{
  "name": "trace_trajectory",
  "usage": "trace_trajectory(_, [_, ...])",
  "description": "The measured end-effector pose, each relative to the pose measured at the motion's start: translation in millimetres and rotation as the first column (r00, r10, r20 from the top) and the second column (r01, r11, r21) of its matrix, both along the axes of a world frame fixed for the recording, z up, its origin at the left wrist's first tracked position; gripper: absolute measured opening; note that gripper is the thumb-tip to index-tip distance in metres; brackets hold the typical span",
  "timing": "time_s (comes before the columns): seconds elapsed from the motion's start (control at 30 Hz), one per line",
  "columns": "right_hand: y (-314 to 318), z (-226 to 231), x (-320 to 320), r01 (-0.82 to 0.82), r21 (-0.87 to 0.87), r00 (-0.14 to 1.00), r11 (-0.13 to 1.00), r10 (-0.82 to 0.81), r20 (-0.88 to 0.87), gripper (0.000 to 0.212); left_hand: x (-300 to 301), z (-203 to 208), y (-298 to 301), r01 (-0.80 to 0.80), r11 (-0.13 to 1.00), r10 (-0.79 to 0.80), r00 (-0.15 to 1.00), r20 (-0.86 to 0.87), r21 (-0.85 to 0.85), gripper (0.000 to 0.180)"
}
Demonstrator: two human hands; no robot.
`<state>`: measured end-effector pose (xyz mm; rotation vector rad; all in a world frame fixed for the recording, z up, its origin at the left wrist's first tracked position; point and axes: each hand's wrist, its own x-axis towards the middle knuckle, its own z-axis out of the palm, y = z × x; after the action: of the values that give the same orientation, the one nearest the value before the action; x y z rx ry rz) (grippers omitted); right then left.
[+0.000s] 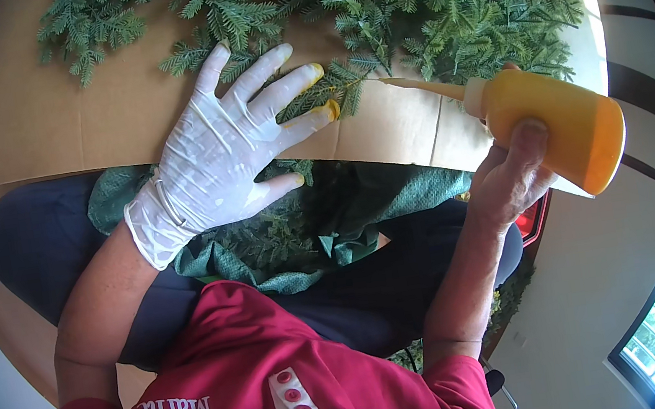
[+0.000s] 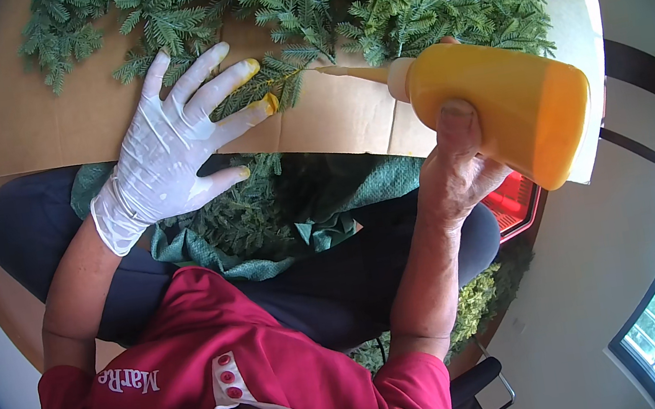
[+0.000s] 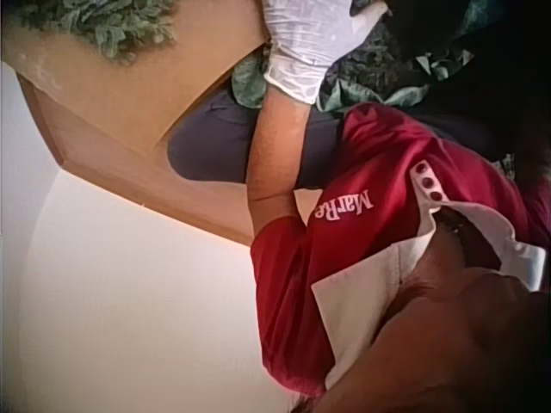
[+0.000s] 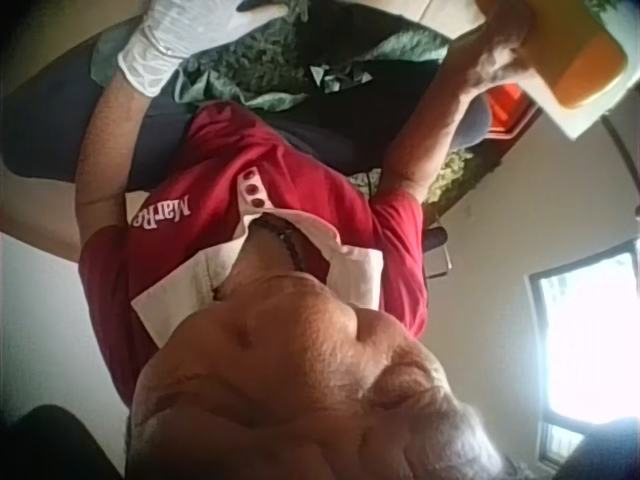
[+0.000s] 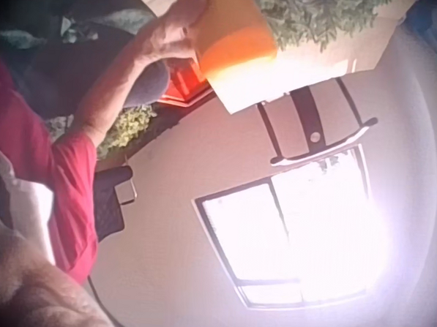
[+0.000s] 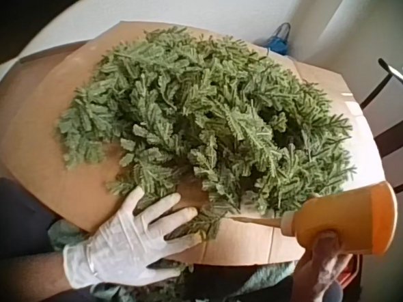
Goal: Applying adhesive or liquid from a squeeze bottle to evergreen branches laid on a cardboard surface.
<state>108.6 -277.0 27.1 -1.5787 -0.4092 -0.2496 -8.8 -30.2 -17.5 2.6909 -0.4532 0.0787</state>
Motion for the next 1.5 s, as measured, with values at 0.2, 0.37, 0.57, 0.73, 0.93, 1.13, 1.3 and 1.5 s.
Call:
trace_trajectory(0.2, [-0.8,2.4,0.3,-0.010,0.028,1.000,1.000,0.010,-0.009,0.047,0.2,0.9,0.5,0.001,1.000,-0.001,1.000,-0.006,0.008,0.079])
trace_trajectory(0.37, [-1.2,0.6,0.5,0.000,0.073,1.000,0.997,0.002,-0.021,0.047,0.0,2.0,0.3,0.002,1.000,-0.002,1.000,0.024,0.006,0.078])
trace_trajectory(0.57, [-9.8,6.2,0.7,-0.041,0.162,0.993,0.986,0.058,-0.100,0.047,-3.7,-0.6,5.3,0.040,0.998,-0.034,0.992,0.119,-0.043,0.076])
trace_trajectory(0.73, [-8.1,2.7,-3.6,-0.117,0.162,0.989,0.980,0.129,-0.069,0.046,-9.9,-1.8,13.5,0.028,0.998,-0.019,0.988,0.152,-0.056,0.074])
trace_trajectory(0.93, [15.0,1.5,-18.4,-0.097,0.186,0.988,0.978,0.117,-0.103,0.051,-11.4,-5.3,13.3,0.004,1.000,-0.003,0.994,0.105,-0.016,0.071])
trace_trajectory(1.13, [28.5,-2.0,-27.5,-0.113,0.181,0.976,0.977,0.143,-0.162,0.048,-11.2,-4.7,11.2,-0.003,1.000,0.003,0.991,0.135,0.001,0.063])
trace_trajectory(1.3, [12.1,-3.5,-20.0,-0.033,-0.109,0.986,0.994,0.014,-0.168,0.041,-11.8,-6.0,11.3,-0.003,1.000,0.004,0.994,0.105,-0.015,0.069])
trace_trajectory(1.5, [8.0,-3.6,-14.3,0.057,-0.058,0.993,0.997,-0.063,-0.104,0.038,-11.3,-5.8,10.2,0.004,1.000,-0.001,0.993,0.115,-0.023,0.066])
